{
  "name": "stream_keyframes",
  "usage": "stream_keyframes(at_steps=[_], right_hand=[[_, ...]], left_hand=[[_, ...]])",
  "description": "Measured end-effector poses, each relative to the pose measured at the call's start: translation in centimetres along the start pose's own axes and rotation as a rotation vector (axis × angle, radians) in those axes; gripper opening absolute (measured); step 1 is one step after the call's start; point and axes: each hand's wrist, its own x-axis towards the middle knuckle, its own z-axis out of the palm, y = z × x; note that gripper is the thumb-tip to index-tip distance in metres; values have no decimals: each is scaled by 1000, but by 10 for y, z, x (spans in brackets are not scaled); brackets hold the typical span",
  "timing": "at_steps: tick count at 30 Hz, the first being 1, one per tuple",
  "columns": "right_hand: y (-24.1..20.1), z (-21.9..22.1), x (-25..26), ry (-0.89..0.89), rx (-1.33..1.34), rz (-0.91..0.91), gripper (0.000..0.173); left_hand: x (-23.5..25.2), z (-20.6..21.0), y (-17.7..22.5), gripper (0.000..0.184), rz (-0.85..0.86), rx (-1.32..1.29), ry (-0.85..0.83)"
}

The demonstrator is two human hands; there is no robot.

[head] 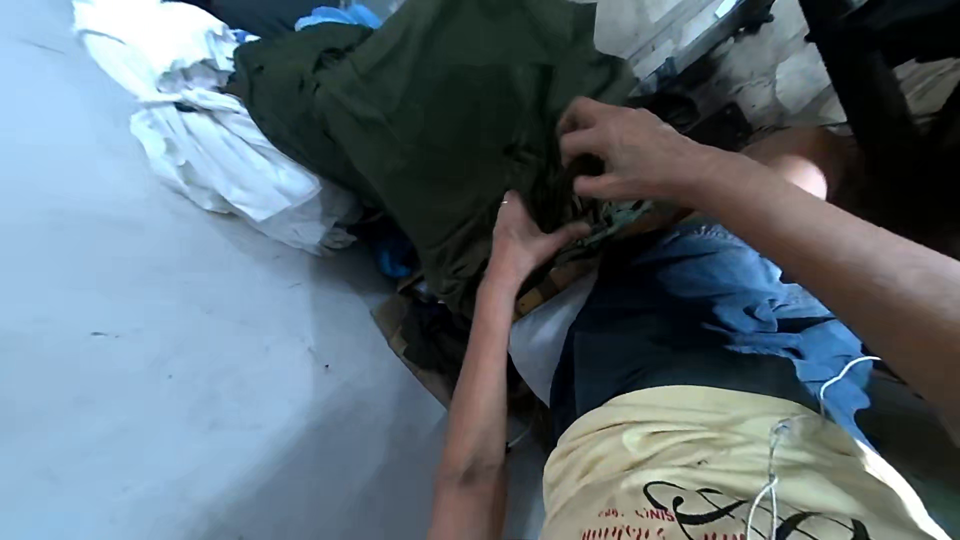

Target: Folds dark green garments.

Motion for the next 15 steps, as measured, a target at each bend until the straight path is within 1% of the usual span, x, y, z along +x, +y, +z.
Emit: stream_keyframes(at_steps=[1,2,3,4,5,6,7,8,9,10,11,13,15], right_hand=[[1,7,9,50,-55,-4,16],[-2,16,15,102,-123,2,20],[-4,27,17,187,-204,-15,24],[-5,39,16,296,-285,-81,27],[-3,51,11,370,-358,-180,27],[4,62,3,383,-400,-294,27],[15,71,-5,318,-407,-371,26],[30,78,-13,213,-389,-360,26],[46,82,-18,116,-345,-274,32],[57,81,-22,37,-307,-181,40],[62,76,-23,-2,-281,-132,42],[52,60,-20,-72,-255,-113,36],[31,30,-12,-177,-191,-56,25]], left_hand=[[-4,4,4,87,21,110,-18],[0,8,4,74,13,115,35],[12,10,2,57,-45,32,137],[22,8,2,45,-141,-130,224],[30,4,0,38,-249,-342,301],[33,-5,0,40,-365,-537,365],[33,-16,-3,49,-487,-669,414],[34,-27,-7,56,-563,-756,454],[35,-34,-11,54,-574,-839,485],[36,-38,-15,50,-546,-904,492],[38,-38,-17,47,-525,-946,504],[38,-32,-17,50,-543,-921,544],[36,-26,-10,60,-539,-725,553]])
